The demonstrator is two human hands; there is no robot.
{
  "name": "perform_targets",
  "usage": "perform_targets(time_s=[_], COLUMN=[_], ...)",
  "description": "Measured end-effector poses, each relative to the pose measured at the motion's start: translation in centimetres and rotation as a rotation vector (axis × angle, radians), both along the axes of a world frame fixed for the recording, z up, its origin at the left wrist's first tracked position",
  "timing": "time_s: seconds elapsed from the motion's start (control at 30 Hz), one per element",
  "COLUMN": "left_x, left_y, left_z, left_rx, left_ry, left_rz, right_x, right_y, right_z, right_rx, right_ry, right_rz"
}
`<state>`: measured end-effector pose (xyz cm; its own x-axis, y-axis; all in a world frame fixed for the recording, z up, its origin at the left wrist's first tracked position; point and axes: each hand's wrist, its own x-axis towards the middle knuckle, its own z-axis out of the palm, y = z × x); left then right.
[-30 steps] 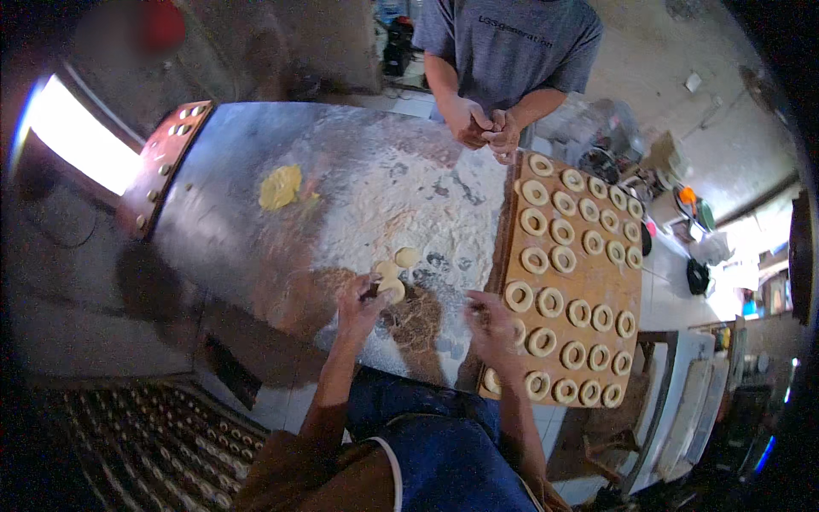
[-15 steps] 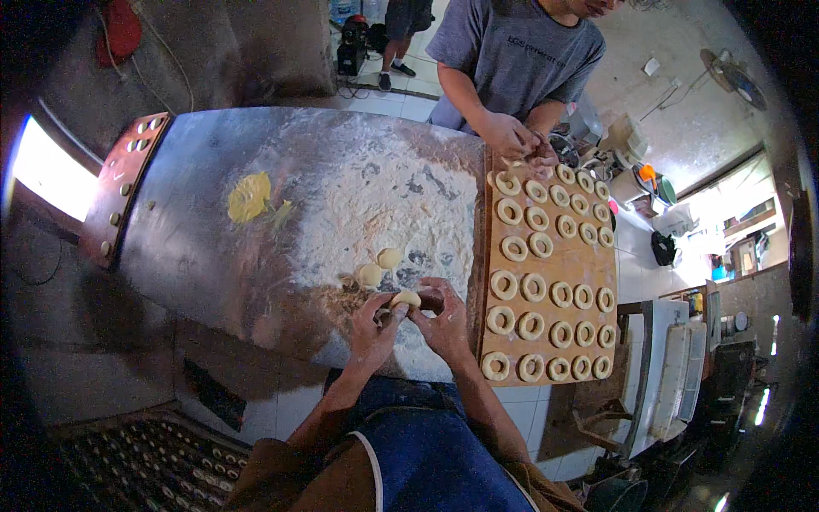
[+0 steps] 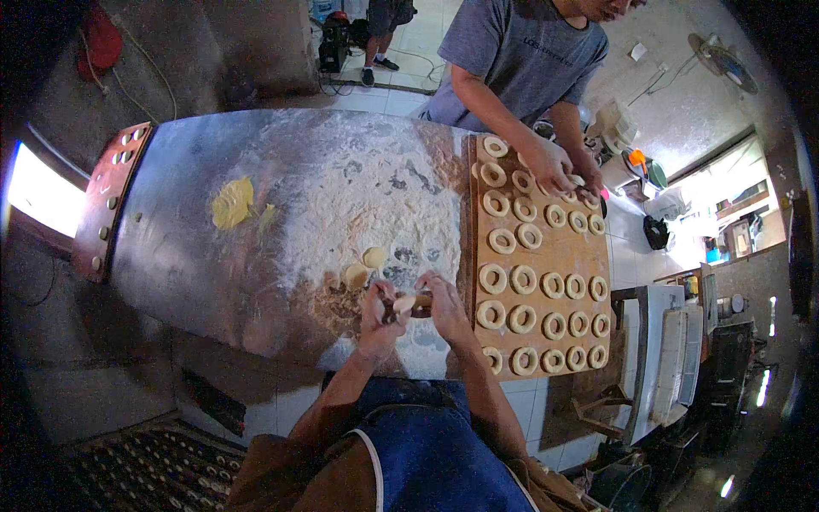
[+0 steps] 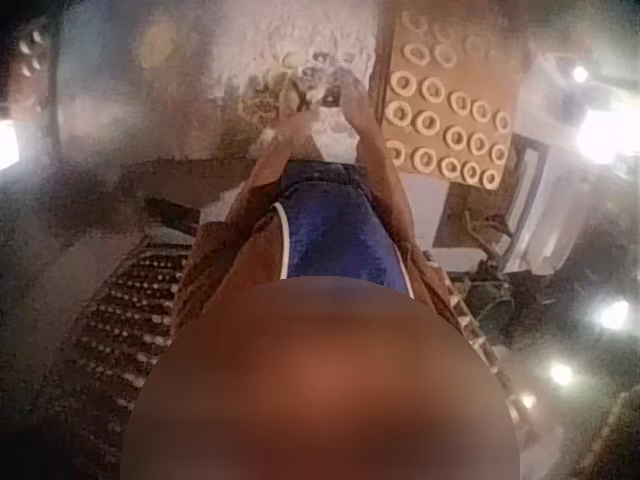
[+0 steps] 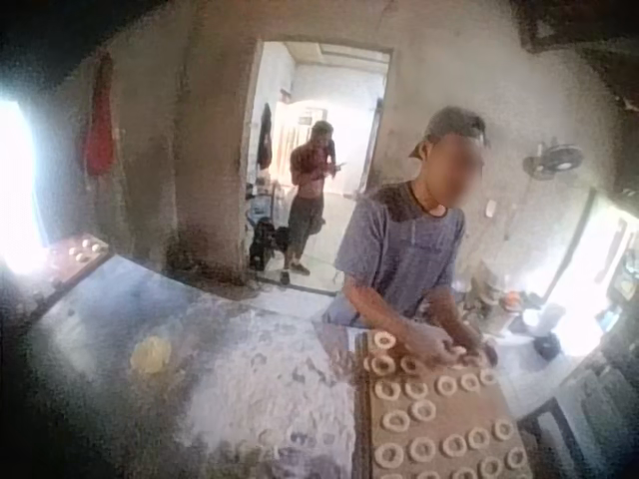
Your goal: The person shapes small dough pieces into rings by hand and places them on a wooden board. A coworker performs the same task across the table. The camera wearer repeatedly picks up dough, forms rings, and arranges them in rows on the board.
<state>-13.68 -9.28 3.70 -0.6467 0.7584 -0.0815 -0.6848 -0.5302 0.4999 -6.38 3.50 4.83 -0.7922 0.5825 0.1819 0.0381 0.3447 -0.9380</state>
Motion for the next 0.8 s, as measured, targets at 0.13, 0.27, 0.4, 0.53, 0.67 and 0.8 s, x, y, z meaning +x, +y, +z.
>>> perform_targets(time_s=[0.13,0.27,0.4,0.53,0.67,0.8], left_x=[0.7,1.9,4.4,4.7,6.8,9.3], left_y=[2.7,5.3,7.4,9.7,12.0,14.2], left_z=[-0.2,-0.7,0.3,0.5,-2.0,2.3], left_rx=[-0.219,-0.694,-0.355,-0.511,-0.569,-0.394], left_ry=[0.153,0.946,0.055,0.539,0.589,0.36], left_rz=[0.179,0.24,0.152,0.013,0.002,-0.117], right_x=[1.1,2.5,3.3,6.2,9.2,10.7], right_y=[0.3,2.2,1.5,2.5,5.7,7.3], right_z=[1.6,1.9,1.9,3.7,-0.3,4.1], right_rx=[-0.633,-0.633,-0.476,-0.33,-0.383,-0.212], right_ry=[-0.02,-0.388,-0.188,-0.131,-0.074,0.013], right_rz=[-0.132,-0.11,-0.252,-0.278,-0.18,-0.191])
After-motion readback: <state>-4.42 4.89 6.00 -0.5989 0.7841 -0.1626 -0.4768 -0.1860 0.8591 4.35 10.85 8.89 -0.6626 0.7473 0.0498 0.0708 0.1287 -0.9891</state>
